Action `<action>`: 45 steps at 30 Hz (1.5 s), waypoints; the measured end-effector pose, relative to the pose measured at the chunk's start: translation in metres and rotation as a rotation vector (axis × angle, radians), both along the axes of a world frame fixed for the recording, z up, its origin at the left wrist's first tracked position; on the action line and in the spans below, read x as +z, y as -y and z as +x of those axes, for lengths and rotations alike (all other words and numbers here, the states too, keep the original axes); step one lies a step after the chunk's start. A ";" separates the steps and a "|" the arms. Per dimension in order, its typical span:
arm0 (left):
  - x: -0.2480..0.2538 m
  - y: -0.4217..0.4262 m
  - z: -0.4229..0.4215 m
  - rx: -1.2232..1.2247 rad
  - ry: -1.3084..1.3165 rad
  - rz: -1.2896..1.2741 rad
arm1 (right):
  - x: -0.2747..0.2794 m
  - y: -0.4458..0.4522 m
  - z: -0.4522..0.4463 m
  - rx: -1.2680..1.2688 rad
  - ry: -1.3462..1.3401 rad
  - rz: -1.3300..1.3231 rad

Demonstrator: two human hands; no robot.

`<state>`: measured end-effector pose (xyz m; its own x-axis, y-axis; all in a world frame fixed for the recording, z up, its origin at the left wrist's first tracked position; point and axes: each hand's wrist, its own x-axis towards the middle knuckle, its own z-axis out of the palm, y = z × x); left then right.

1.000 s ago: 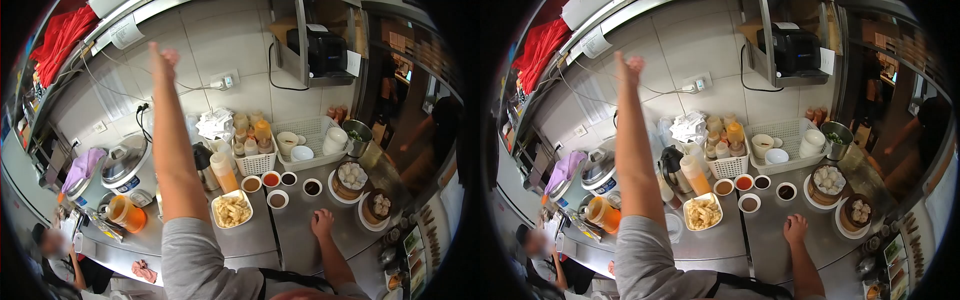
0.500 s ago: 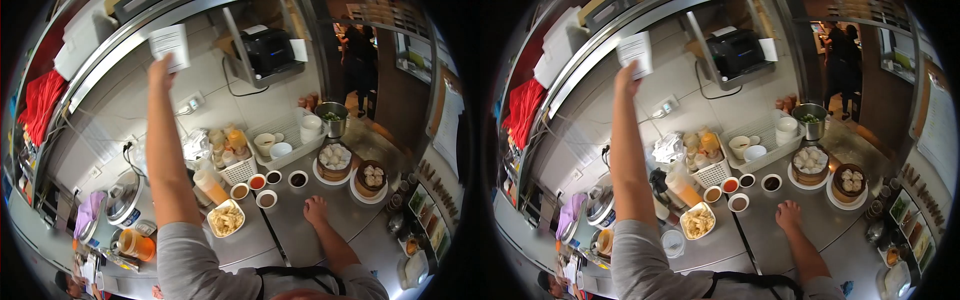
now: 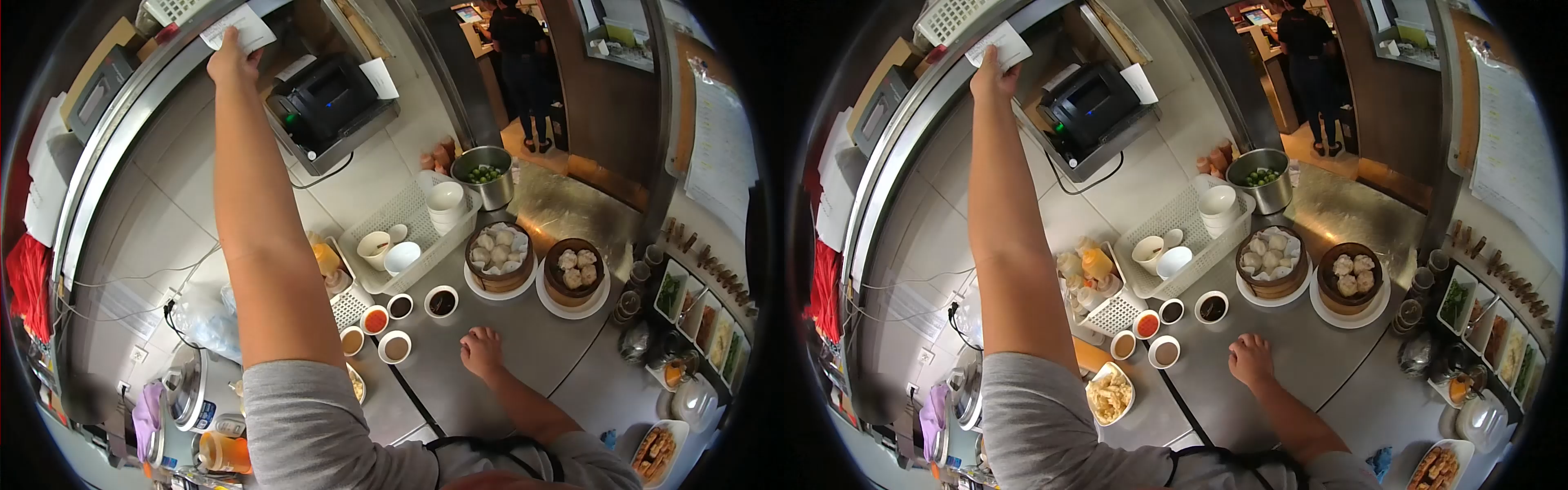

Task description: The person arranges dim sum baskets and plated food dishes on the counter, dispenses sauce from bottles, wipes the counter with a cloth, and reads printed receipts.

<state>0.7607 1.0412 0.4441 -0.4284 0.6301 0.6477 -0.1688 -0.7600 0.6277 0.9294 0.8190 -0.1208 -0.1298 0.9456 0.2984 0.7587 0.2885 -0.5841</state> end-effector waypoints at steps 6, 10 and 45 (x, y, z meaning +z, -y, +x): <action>-0.076 -0.051 -0.007 0.737 -0.626 0.054 | -0.006 0.001 0.000 0.013 0.001 0.017; -0.067 -0.126 -0.047 0.682 -0.807 -0.419 | -0.007 -0.001 0.001 0.010 -0.017 0.085; -0.289 0.277 0.007 -0.385 -0.488 -0.108 | 0.297 0.035 -0.020 0.647 -1.365 0.191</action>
